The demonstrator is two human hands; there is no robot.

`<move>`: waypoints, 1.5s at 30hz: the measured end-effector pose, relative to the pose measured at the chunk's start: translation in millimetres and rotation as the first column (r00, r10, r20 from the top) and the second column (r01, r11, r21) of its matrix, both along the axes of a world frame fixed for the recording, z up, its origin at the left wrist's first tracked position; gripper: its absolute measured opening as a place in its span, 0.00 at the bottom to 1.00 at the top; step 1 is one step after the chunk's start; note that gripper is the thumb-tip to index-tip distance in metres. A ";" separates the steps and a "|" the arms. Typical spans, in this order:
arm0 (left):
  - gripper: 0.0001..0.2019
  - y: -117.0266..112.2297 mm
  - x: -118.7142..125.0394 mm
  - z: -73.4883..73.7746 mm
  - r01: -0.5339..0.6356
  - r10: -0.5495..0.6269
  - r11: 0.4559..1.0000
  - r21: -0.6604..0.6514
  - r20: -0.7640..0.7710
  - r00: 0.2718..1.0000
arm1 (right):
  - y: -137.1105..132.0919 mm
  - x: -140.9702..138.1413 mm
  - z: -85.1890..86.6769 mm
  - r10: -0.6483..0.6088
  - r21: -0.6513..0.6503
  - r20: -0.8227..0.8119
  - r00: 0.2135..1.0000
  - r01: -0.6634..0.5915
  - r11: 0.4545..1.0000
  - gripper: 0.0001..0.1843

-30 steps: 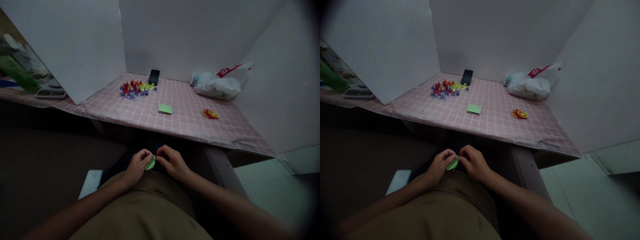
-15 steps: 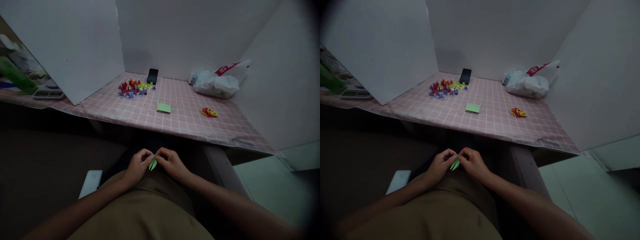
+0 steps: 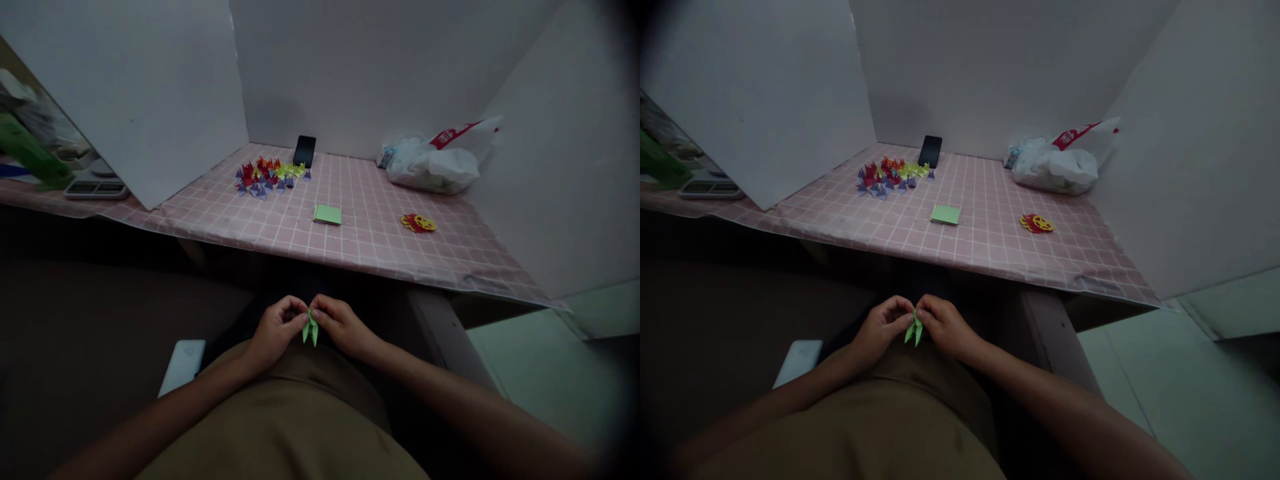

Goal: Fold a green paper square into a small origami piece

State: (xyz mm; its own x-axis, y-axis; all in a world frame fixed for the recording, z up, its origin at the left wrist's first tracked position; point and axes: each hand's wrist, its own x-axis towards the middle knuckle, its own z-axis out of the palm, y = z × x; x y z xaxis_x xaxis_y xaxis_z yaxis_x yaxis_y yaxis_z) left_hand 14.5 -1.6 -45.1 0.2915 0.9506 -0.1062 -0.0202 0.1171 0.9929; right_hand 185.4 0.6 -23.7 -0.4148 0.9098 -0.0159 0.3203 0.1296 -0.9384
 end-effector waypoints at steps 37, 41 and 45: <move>0.08 -6.4 -5.3 4.9 0.013 0.054 0.969 0.247 -0.262 0.964 | -0.5 -0.1 1.6 0.024 -0.032 -0.015 1.000 -0.024 0.999 0.09; 0.09 -6.4 -5.3 4.9 0.023 0.020 0.980 0.199 -0.212 0.977 | -2.1 -1.7 2.6 -0.003 -0.059 -0.029 1.000 0.002 0.998 0.08; 0.10 -6.6 -5.6 5.4 0.044 -0.020 0.987 0.152 -0.155 0.988 | -3.7 -2.7 3.7 -0.026 -0.069 -0.035 0.999 0.024 0.997 0.08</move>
State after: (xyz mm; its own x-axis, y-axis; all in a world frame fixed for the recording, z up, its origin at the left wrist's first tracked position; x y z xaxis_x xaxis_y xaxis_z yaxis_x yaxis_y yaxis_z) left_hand 8.9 -8.1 -39.7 0.3136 0.9496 -0.0042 0.1341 -0.0399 0.9902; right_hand 182.7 -3.1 -20.0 -0.3936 0.9171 -0.0642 0.2887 0.0570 -0.9557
